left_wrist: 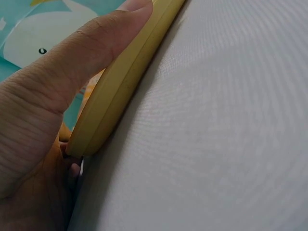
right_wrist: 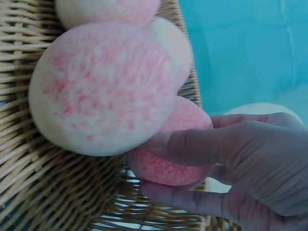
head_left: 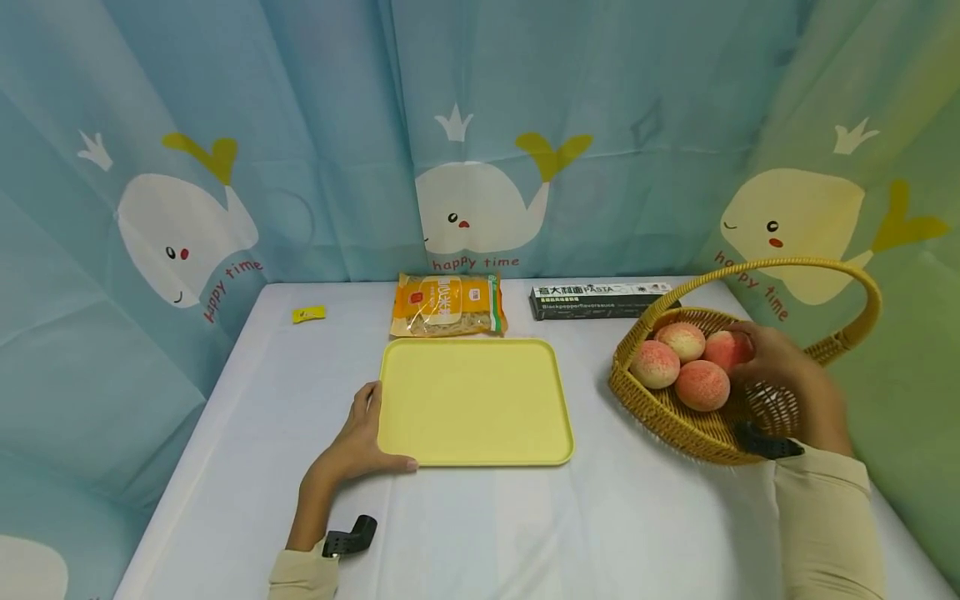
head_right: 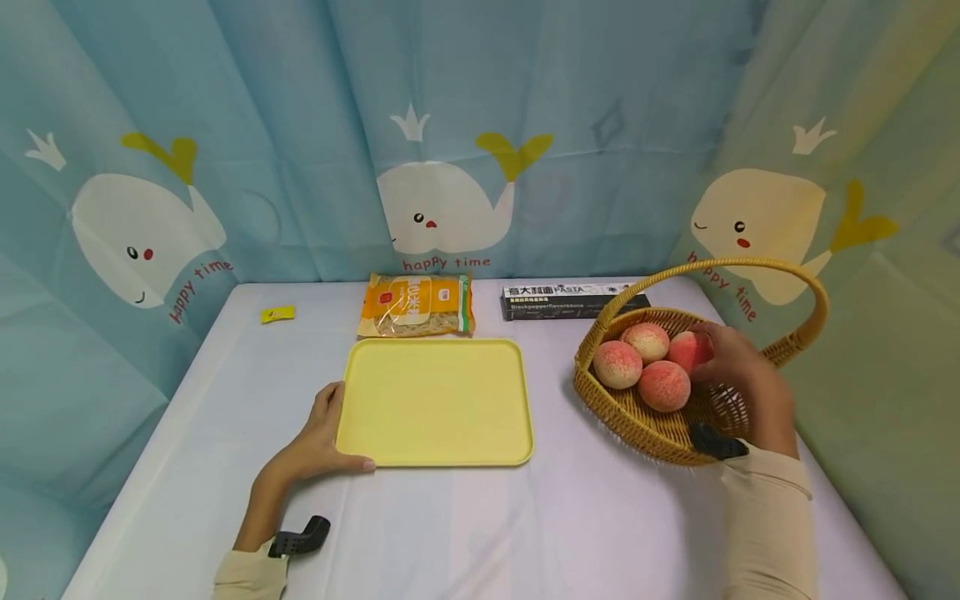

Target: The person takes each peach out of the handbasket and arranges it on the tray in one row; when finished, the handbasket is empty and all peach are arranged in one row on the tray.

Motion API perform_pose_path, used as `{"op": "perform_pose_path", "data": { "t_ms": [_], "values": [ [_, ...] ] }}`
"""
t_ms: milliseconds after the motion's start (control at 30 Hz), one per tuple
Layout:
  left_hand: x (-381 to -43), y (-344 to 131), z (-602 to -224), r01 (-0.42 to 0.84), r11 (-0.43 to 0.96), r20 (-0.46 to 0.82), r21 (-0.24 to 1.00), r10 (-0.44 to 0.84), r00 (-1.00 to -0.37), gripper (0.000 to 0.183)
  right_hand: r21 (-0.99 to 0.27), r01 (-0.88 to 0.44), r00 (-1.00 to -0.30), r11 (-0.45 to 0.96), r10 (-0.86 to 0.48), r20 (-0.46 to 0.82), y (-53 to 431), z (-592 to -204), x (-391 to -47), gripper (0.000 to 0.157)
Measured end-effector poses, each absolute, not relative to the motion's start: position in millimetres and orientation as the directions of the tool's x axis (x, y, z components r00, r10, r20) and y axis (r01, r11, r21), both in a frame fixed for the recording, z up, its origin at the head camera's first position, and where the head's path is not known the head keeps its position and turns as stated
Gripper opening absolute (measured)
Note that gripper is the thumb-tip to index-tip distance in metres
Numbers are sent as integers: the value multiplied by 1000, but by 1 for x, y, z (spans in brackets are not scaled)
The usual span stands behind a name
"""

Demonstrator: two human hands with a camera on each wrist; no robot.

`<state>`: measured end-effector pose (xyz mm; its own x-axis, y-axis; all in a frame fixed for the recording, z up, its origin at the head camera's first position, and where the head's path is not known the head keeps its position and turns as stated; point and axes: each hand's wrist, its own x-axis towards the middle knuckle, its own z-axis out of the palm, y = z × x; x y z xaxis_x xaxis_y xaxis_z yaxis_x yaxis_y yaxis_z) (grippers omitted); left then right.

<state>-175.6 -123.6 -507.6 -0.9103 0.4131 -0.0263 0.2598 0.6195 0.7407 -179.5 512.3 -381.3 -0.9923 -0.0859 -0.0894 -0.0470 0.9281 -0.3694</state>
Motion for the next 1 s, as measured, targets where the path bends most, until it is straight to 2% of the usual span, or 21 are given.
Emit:
{"op": "perform_pose_path", "data": {
  "t_ms": [133, 400, 633, 767, 867, 900, 1000],
  "values": [
    [-176, -124, -505, 251, 622, -33, 741, 408, -913, 142, -390, -33, -997, 920, -58, -53, 514, -372, -178, 77],
    [-177, -126, -505, 239, 626, -40, 743, 397, -917, 143, -497, 75, -996, 865, 42, -78, 511, -361, -166, 85],
    [-177, -126, -506, 248, 624, -31, 741, 400, -916, 142, -556, 21, -999, 831, 45, 29, 506, -367, -150, 79],
    [-175, -125, -506, 249, 624, -35, 741, 407, -913, 142, -627, 41, -992, 778, 108, 69, 504, -371, -138, 78],
    [-174, -125, -506, 249, 625, -38, 739, 408, -912, 141, -680, -7, -980, 733, 131, 152, 503, -375, -131, 70],
    [-174, -125, -505, 247, 626, -40, 739, 407, -912, 141, -701, -37, -974, 712, 131, 185, 502, -376, -130, 66],
    [-173, -125, -505, 238, 632, -50, 738, 403, -914, 142, -839, -126, -966, 530, 128, 226, 499, -382, -128, 56]
  ]
}}
